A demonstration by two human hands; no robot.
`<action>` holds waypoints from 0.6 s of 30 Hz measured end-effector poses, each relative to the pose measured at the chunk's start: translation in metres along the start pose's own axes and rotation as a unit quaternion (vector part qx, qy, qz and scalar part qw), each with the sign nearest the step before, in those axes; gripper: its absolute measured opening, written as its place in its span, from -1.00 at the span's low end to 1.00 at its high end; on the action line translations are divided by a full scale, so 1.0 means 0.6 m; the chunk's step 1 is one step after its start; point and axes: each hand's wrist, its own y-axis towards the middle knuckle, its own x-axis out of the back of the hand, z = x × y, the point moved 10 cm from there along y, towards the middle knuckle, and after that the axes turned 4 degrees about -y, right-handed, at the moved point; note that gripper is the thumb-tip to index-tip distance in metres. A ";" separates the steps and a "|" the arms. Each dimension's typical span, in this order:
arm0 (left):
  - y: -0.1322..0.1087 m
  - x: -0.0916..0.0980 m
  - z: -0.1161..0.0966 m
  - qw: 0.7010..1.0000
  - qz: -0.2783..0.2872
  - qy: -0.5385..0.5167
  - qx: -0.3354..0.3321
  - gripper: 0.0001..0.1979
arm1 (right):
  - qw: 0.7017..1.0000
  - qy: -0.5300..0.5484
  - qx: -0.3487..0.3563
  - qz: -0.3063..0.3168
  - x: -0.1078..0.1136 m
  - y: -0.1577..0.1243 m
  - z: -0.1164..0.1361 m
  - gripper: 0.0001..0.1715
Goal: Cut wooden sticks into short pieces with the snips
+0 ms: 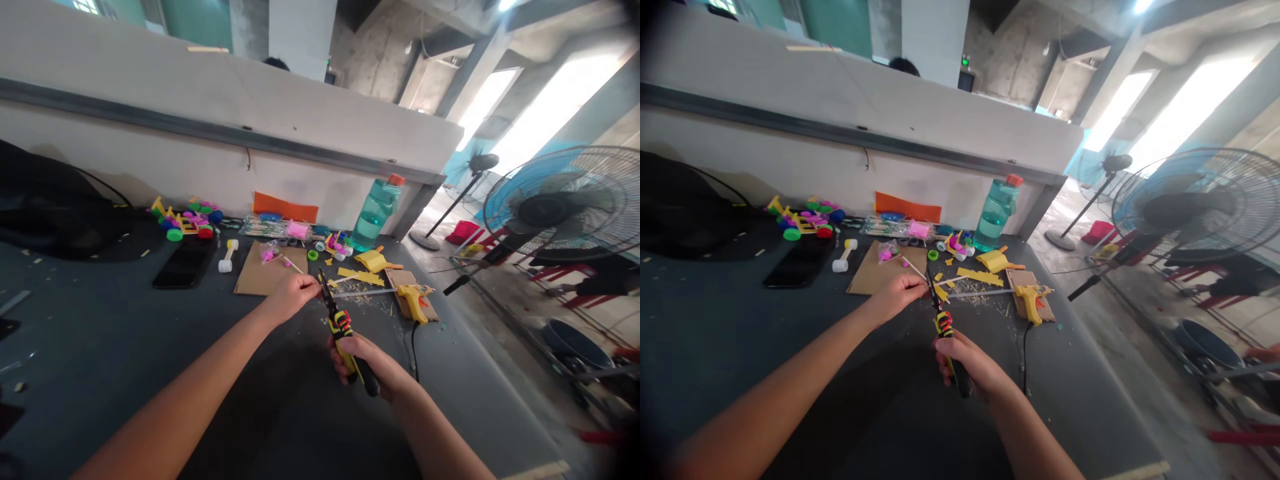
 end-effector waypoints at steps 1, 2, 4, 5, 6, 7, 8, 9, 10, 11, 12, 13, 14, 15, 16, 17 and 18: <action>-0.001 0.002 -0.002 1.000 0.000 0.016 -0.004 -0.70 | 1.000 0.002 0.000 0.001 0.000 0.000 0.000 -0.63; -0.003 0.003 -0.006 0.999 -0.002 0.032 -0.009 -0.70 | 1.000 0.005 0.000 0.002 -0.001 0.000 -0.001 -0.62; -0.007 0.007 -0.016 0.998 -0.005 0.060 -0.023 -0.70 | 1.000 0.012 -0.003 0.008 -0.002 -0.001 -0.003 -0.62; -0.008 0.008 -0.021 0.997 -0.005 0.070 -0.029 -0.70 | 1.000 0.015 -0.004 0.010 -0.002 -0.001 -0.004 -0.61; -0.010 0.008 -0.026 0.996 -0.004 0.078 -0.034 -0.70 | 1.000 0.018 -0.005 0.012 -0.003 -0.002 -0.004 -0.61; -0.010 0.009 -0.029 0.996 -0.002 0.083 -0.037 -0.70 | 1.000 0.020 -0.005 0.013 -0.003 -0.002 -0.004 -0.60; -0.011 0.009 -0.030 0.996 -0.001 0.085 -0.038 -0.70 | 1.000 0.023 -0.004 0.012 -0.002 -0.003 -0.003 -0.60; -0.011 0.009 -0.031 0.996 0.000 0.085 -0.037 -0.70 | 1.000 0.025 -0.002 0.012 -0.002 -0.004 -0.002 -0.59; -0.010 0.009 -0.030 0.996 0.001 0.083 -0.035 -0.70 | 1.000 0.026 0.001 0.011 -0.001 -0.005 -0.001 -0.59; -0.009 0.009 -0.028 0.996 0.000 0.080 -0.032 -0.70 | 1.000 0.027 0.003 0.011 -0.001 -0.005 0.001 -0.58; -0.008 0.008 -0.025 0.997 0.000 0.074 -0.029 -0.70 | 1.000 0.027 0.005 0.012 -0.001 -0.006 0.002 -0.58; -0.008 0.007 -0.022 0.997 0.000 0.067 -0.026 -0.71 | 1.000 0.028 0.005 0.013 -0.001 -0.006 0.003 -0.58; -0.007 0.005 -0.020 0.998 0.000 0.059 -0.025 -0.71 | 0.999 0.029 0.003 0.014 0.000 -0.006 0.003 -0.59; -0.007 0.004 -0.017 0.998 -0.003 0.050 -0.024 -0.72 | 0.999 0.030 -0.003 0.013 0.000 -0.005 0.002 -0.60; -0.006 0.002 -0.015 0.999 -0.004 0.040 -0.023 -0.73 | 0.999 0.032 -0.013 0.009 0.002 -0.004 0.000 -0.61; -0.006 0.002 -0.012 0.999 -0.009 0.029 -0.023 -0.74 | 0.999 0.031 -0.027 0.000 0.005 -0.002 -0.003 -0.62; -0.005 0.001 -0.009 0.999 -0.014 0.020 -0.021 -0.74 | 0.999 0.025 -0.045 -0.012 0.008 0.000 -0.005 -0.64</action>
